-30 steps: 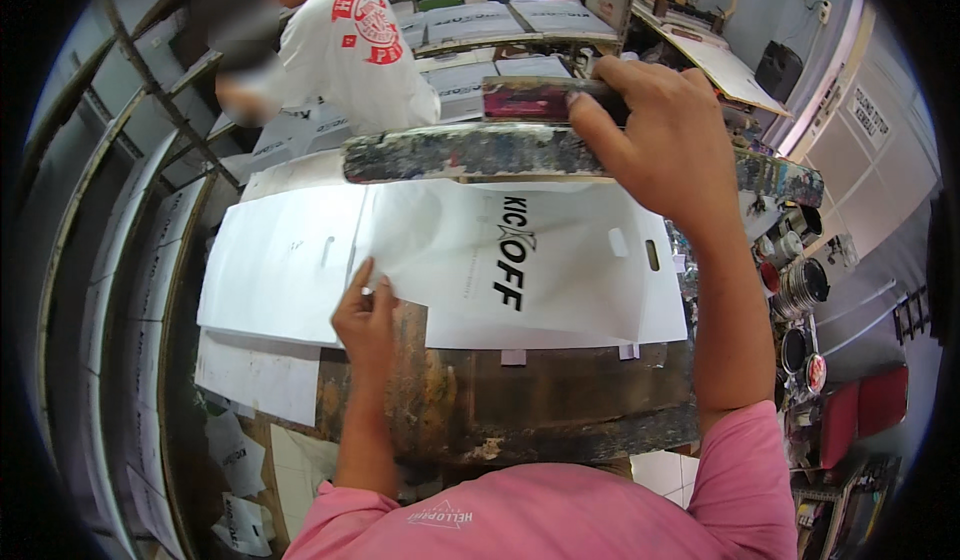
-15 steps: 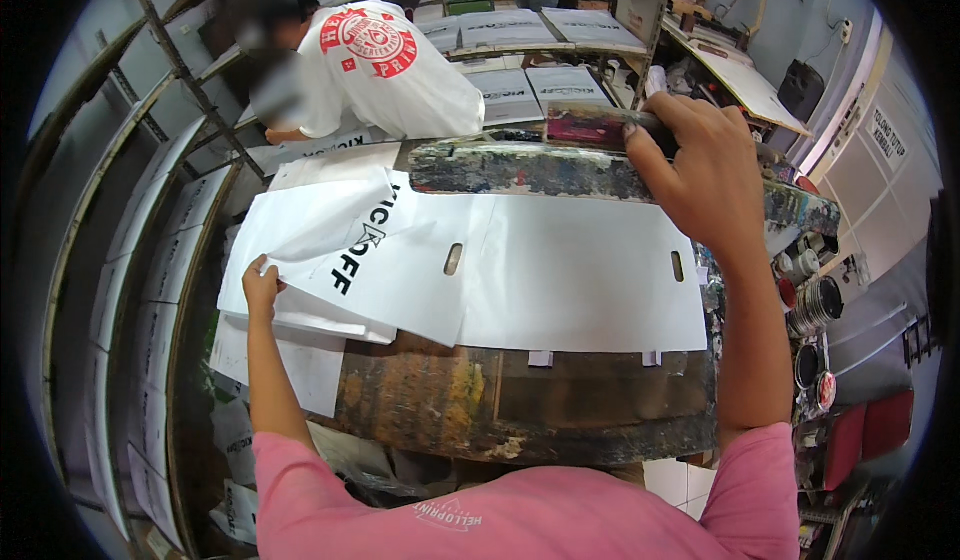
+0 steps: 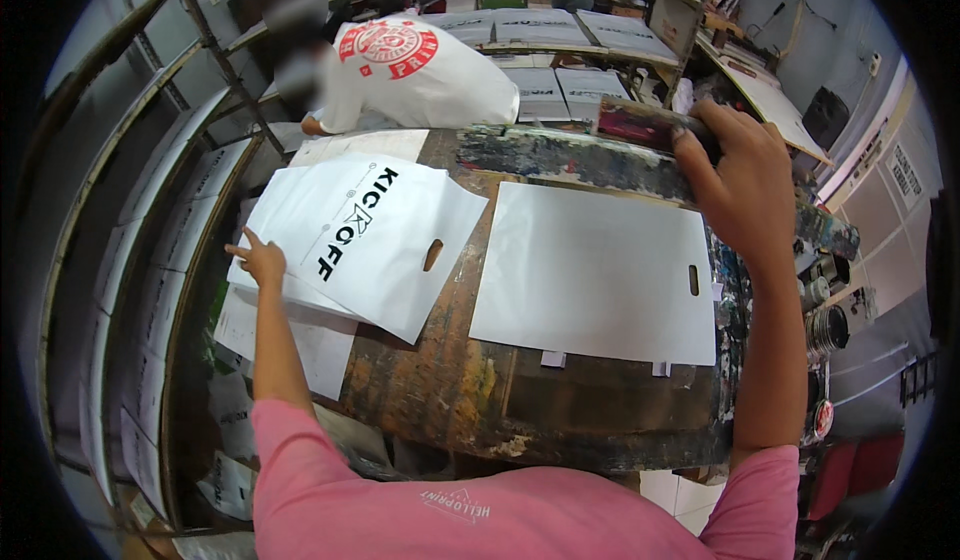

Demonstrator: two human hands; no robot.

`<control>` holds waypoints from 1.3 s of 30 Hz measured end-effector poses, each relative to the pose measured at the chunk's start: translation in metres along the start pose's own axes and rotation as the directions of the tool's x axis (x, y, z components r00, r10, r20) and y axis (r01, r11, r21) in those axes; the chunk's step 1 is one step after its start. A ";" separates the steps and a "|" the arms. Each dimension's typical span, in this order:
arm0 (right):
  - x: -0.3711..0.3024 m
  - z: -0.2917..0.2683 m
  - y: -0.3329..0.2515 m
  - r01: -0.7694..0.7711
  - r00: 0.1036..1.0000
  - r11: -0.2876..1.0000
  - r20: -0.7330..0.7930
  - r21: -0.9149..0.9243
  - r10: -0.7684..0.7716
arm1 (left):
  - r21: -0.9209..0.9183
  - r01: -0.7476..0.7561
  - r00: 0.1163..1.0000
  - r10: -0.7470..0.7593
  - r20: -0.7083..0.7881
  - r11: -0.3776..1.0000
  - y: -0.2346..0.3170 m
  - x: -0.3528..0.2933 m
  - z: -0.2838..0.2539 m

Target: The person performs screen printing on white bags by placing a bag under a screen, pulling a squeegee across it, and then lifting the screen to reveal the printed logo.

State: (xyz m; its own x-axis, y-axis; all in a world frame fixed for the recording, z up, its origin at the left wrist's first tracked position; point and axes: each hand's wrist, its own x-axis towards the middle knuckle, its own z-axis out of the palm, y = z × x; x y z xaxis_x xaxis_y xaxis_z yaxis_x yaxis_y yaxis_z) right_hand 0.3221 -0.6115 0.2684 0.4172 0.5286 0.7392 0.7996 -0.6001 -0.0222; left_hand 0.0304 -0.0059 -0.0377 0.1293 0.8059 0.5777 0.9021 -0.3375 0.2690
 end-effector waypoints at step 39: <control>-0.133 0.300 0.079 0.030 0.899 0.989 0.429 0.143 -0.090 | -0.082 0.996 0.068 0.281 0.957 0.036 0.154 -0.390 -0.216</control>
State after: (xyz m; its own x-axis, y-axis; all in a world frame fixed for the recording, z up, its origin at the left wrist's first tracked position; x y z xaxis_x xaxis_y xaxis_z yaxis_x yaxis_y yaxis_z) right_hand 0.4596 -0.5490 -0.0335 0.4887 0.7866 0.3773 0.8655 -0.4916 -0.0962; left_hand 0.0300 -0.4777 -0.0552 0.6565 0.4259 -0.6226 0.1273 0.7509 0.6480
